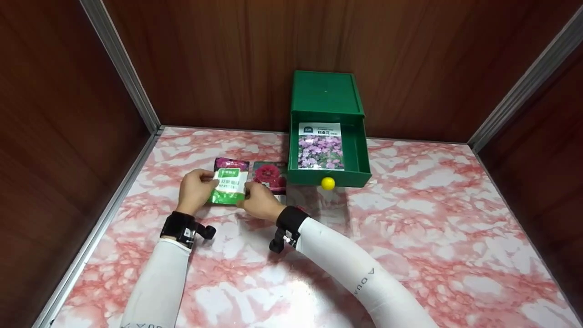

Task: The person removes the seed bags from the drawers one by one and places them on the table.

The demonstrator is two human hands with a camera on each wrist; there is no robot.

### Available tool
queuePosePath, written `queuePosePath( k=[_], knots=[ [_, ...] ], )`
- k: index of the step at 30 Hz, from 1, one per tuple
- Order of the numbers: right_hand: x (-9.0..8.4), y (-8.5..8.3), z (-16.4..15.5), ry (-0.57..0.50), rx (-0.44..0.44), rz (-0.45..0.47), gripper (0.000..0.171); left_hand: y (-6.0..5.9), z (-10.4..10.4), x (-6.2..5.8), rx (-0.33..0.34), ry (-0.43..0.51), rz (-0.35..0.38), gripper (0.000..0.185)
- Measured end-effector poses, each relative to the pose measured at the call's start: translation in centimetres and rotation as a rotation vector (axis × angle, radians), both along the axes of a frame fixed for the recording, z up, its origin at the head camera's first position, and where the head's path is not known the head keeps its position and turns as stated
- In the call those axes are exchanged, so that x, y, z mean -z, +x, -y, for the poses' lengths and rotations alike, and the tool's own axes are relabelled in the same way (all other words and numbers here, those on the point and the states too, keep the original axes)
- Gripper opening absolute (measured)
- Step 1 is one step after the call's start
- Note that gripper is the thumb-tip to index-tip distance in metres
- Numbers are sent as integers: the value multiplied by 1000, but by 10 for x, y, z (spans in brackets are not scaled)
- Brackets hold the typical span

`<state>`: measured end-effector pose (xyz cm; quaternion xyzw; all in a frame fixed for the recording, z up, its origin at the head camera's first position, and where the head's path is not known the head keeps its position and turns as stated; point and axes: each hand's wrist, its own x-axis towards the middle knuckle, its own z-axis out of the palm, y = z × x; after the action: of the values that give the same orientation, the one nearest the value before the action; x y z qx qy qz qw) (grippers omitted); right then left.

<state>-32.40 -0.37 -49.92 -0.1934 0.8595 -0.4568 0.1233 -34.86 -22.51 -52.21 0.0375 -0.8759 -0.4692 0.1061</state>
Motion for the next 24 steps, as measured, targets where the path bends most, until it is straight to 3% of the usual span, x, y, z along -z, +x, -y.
queuePosePath(
  k=[6,12,18,24],
  knots=[
    [-6,-1,3,6,41,57,60,-5,0,-2,-8,4,7,30],
    [-6,0,7,26,66,114,80,-5,0,-3,-8,-25,17,30],
    [-5,2,8,81,58,109,84,-5,-1,-1,-9,-76,29,31],
    [-5,5,6,52,43,152,82,-4,-1,1,-2,-112,38,33]
  ],
)
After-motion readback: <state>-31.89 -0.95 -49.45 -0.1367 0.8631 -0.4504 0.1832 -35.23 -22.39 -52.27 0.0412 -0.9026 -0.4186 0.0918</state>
